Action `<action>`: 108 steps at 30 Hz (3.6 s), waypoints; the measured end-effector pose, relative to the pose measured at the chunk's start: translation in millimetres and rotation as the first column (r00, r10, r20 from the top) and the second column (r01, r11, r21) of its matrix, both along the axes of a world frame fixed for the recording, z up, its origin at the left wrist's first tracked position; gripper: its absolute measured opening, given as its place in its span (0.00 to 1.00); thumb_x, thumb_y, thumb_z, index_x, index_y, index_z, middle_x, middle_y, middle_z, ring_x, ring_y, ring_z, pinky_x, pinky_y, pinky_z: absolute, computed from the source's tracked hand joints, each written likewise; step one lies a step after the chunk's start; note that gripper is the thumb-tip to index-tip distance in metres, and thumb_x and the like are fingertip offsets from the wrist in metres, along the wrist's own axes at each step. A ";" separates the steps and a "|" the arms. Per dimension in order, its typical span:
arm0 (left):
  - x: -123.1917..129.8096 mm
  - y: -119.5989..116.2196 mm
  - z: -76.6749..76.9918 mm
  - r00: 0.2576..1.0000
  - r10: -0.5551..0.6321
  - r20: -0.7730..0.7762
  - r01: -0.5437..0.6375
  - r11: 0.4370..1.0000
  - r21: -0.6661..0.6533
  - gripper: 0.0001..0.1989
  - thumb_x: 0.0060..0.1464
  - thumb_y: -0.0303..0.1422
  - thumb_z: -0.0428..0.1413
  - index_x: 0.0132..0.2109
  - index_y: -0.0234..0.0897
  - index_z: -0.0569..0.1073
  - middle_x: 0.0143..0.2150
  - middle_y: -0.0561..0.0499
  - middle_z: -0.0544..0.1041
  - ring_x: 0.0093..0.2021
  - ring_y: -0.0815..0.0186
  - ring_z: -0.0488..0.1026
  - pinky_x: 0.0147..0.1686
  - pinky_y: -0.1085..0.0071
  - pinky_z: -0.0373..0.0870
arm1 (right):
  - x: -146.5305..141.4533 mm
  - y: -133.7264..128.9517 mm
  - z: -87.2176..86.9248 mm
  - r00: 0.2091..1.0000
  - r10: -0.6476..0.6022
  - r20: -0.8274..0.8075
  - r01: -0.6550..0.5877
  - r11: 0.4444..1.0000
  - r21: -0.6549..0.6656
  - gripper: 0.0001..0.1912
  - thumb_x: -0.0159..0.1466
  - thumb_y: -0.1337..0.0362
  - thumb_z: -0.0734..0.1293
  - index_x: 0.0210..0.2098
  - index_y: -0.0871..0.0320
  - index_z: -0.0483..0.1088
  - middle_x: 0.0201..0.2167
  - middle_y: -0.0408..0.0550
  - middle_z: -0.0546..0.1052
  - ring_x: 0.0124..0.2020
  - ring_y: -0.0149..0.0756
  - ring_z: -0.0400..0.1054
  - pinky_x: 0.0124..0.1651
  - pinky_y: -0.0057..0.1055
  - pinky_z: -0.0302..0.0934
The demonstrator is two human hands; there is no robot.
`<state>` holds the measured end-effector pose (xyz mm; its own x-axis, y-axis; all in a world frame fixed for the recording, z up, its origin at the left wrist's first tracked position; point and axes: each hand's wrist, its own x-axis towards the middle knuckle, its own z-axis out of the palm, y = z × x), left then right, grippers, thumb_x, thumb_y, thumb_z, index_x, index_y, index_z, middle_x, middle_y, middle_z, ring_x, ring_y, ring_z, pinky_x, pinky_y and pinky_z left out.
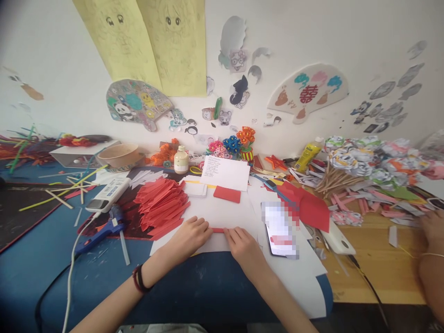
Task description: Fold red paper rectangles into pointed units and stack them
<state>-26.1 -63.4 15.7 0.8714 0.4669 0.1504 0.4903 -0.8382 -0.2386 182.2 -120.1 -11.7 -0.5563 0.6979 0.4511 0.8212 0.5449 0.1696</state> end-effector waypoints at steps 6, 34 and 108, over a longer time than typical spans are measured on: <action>1.5 7.1 -3.4 0.997 -0.072 0.000 0.072 0.997 0.033 0.07 0.62 0.22 0.47 0.38 0.33 0.68 0.35 0.47 0.70 0.34 0.61 0.66 0.31 0.65 0.57 | -0.8 14.0 -5.4 0.991 -0.049 -0.124 0.035 0.993 -0.114 0.11 0.68 0.73 0.58 0.45 0.61 0.69 0.31 0.49 0.71 0.34 0.39 0.66 0.37 0.35 0.62; 4.8 40.1 -14.6 0.801 0.325 0.503 -0.106 0.904 -0.415 0.12 0.54 0.19 0.51 0.35 0.38 0.76 0.27 0.54 0.77 0.28 0.68 0.72 0.29 0.74 0.61 | 6.2 62.3 -0.9 0.601 -0.165 -0.782 -0.131 0.945 -0.300 0.17 0.60 0.78 0.56 0.32 0.56 0.73 0.25 0.42 0.75 0.27 0.32 0.70 0.32 0.28 0.65; -155.4 29.2 59.1 0.523 0.531 0.666 -0.684 0.728 -0.042 0.12 0.63 0.36 0.49 0.38 0.40 0.76 0.36 0.51 0.78 0.35 0.67 0.73 0.34 0.74 0.61 | 0.2 53.1 12.6 0.270 -0.300 -0.915 -0.595 0.695 -0.404 0.08 0.62 0.58 0.67 0.34 0.53 0.77 0.38 0.51 0.74 0.40 0.42 0.68 0.40 0.36 0.65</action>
